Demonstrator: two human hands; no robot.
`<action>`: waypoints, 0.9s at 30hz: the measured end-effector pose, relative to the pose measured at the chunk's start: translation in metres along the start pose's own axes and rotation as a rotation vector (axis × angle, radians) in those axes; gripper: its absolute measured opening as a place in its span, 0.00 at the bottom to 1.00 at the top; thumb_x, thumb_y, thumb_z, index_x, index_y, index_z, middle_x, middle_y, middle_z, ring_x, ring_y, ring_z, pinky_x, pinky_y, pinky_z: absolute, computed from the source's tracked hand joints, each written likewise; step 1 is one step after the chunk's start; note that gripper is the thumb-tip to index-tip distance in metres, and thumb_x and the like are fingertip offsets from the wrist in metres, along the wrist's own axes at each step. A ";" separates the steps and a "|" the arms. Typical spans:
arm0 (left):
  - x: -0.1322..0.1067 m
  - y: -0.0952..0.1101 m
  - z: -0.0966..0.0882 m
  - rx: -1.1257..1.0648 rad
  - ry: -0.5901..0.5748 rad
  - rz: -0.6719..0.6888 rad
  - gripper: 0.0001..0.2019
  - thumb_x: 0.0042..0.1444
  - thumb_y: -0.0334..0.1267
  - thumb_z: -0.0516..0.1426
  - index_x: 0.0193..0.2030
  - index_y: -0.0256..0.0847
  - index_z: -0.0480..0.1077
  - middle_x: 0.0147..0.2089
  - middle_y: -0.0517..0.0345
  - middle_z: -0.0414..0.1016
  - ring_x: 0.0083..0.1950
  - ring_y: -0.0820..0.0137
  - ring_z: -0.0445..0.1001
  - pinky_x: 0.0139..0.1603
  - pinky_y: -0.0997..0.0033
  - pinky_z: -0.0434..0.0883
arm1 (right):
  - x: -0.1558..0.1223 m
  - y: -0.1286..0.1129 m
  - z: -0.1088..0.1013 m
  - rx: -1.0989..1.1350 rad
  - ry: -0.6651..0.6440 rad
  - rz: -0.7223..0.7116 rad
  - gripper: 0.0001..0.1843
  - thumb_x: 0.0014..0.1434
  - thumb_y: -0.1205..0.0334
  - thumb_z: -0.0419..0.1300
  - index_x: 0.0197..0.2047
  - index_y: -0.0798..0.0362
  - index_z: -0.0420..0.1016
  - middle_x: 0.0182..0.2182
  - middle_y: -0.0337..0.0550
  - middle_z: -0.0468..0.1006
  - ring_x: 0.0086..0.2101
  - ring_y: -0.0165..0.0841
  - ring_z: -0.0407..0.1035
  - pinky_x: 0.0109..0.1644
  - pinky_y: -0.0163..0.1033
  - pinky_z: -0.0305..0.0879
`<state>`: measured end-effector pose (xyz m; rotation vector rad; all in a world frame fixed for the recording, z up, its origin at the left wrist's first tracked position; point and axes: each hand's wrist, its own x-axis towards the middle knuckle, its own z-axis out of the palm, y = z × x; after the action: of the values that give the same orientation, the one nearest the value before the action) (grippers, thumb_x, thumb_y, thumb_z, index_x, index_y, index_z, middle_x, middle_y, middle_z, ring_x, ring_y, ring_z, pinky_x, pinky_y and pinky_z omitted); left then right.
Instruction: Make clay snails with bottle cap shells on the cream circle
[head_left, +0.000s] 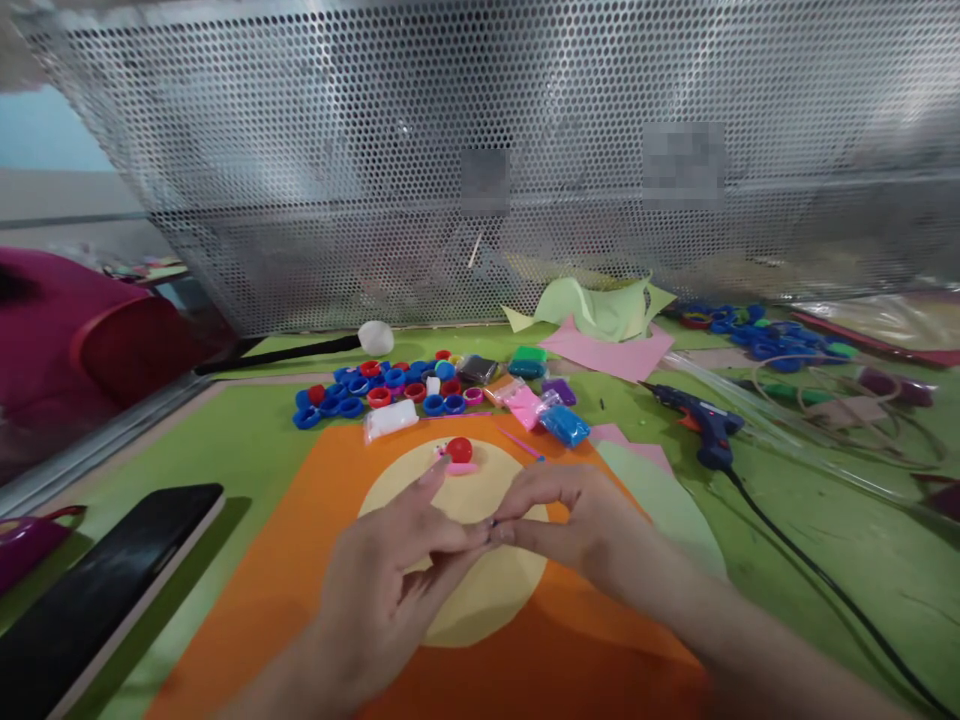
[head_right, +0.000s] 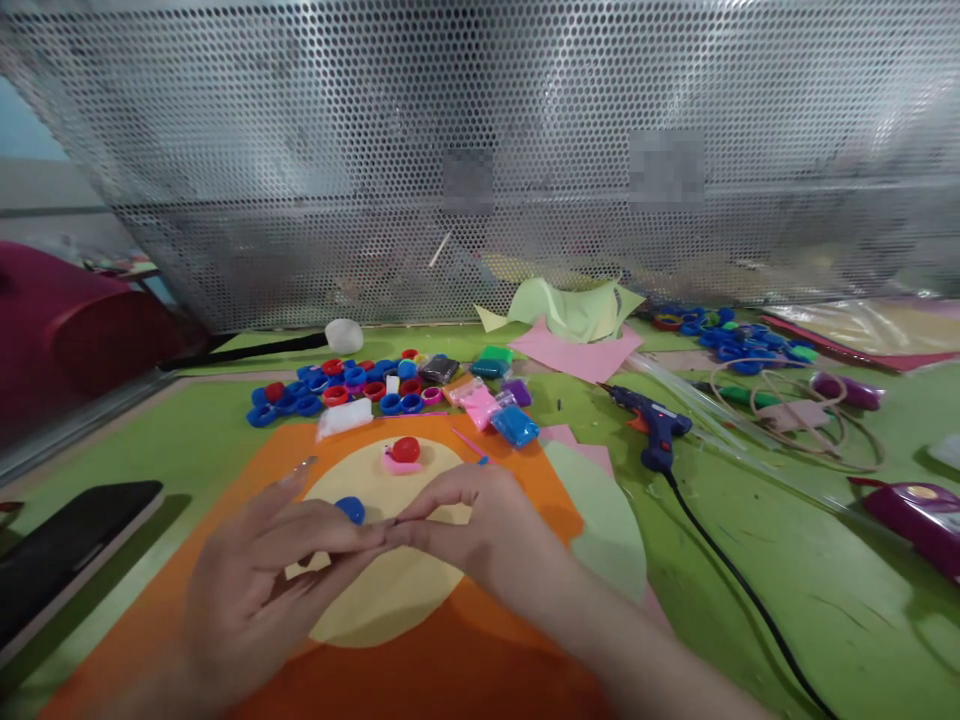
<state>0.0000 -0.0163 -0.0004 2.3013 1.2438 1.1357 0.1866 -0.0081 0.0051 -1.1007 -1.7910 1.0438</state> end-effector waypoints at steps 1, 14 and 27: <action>0.000 0.001 0.000 -0.030 0.016 -0.054 0.07 0.50 0.36 0.60 0.23 0.50 0.75 0.19 0.66 0.74 0.16 0.75 0.65 0.39 0.62 0.71 | 0.000 -0.002 -0.002 -0.040 0.025 -0.013 0.04 0.52 0.63 0.63 0.27 0.47 0.76 0.27 0.32 0.78 0.30 0.29 0.71 0.36 0.33 0.65; 0.017 -0.008 0.012 -0.806 -0.099 -0.708 0.31 0.44 0.40 0.64 0.54 0.41 0.58 0.26 0.62 0.75 0.20 0.76 0.69 0.14 0.84 0.53 | 0.000 0.004 -0.003 -0.342 0.232 -0.254 0.10 0.51 0.62 0.64 0.39 0.42 0.77 0.34 0.34 0.80 0.37 0.35 0.72 0.44 0.45 0.61; 0.014 0.003 0.013 -1.021 -0.214 -0.849 0.38 0.41 0.42 0.66 0.59 0.41 0.57 0.27 0.58 0.76 0.19 0.75 0.71 0.12 0.83 0.51 | -0.005 0.000 -0.002 -0.545 0.259 -0.450 0.08 0.59 0.66 0.56 0.37 0.47 0.76 0.33 0.35 0.80 0.34 0.31 0.72 0.41 0.40 0.63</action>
<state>0.0158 -0.0050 -0.0001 0.9527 1.0087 0.8423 0.1895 -0.0123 0.0052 -1.0062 -2.0262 0.1364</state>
